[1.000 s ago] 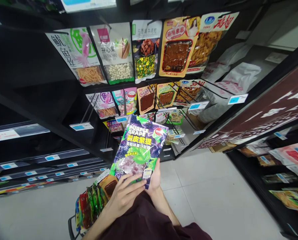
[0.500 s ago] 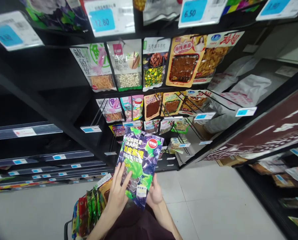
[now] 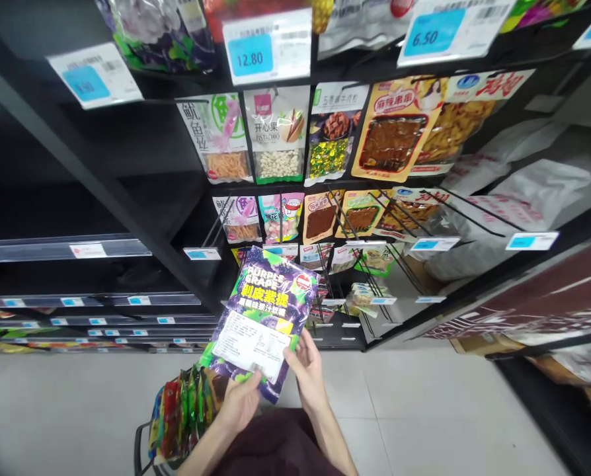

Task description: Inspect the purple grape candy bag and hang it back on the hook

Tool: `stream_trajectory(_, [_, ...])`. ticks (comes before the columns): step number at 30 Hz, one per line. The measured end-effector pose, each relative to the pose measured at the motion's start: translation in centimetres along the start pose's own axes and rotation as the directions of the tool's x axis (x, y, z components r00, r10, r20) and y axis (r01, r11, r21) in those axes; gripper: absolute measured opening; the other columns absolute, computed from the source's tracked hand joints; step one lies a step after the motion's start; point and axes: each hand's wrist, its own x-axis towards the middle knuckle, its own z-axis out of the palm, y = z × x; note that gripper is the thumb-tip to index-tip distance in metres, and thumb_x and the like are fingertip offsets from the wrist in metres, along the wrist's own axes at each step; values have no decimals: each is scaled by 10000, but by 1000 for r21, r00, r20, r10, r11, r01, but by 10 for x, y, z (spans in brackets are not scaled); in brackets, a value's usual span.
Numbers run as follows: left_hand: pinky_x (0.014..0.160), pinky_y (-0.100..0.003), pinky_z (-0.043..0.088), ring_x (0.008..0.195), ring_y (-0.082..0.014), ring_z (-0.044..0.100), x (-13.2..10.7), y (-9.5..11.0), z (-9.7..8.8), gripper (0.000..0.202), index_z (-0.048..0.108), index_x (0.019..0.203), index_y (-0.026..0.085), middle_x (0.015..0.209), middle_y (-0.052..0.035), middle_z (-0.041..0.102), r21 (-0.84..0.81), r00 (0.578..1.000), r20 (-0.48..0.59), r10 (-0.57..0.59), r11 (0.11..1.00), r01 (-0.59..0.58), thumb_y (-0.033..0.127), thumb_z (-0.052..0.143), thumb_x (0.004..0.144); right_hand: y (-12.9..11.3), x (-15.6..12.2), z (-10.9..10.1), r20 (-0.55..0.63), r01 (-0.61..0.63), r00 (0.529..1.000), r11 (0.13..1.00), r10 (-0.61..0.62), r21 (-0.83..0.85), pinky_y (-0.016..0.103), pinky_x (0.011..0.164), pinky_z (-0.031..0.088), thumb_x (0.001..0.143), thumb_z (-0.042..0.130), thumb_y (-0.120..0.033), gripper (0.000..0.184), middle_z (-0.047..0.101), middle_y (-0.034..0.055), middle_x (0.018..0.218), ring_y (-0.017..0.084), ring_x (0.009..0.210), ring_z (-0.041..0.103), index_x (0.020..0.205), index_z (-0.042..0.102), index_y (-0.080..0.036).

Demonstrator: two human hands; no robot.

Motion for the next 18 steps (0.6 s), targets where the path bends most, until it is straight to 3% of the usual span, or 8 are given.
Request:
stream_trajectory(5, [1165, -475, 334, 1291, -285, 519, 2, 0, 4, 488, 690, 1184, 211, 1212, -93, 694, -151, 997, -4, -73, 986, 72, 313, 838, 730, 3, -3, -5, 92, -20, 995, 997, 28, -80, 405, 938, 503, 827, 736, -278, 356, 731, 68, 1104, 262, 1038, 645, 1177, 690, -230])
stream_trajectory(18, [1175, -499, 300, 1285, -290, 523, 5, -2, 0, 510, 693, 1176, 224, 1217, -88, 689, -134, 997, -32, -69, 989, 64, 335, 854, 705, 1, -1, -2, 63, -19, 998, 995, 25, -93, 397, 893, 519, 808, 753, -289, 379, 737, 80, 1103, 260, 978, 665, 1176, 697, -217])
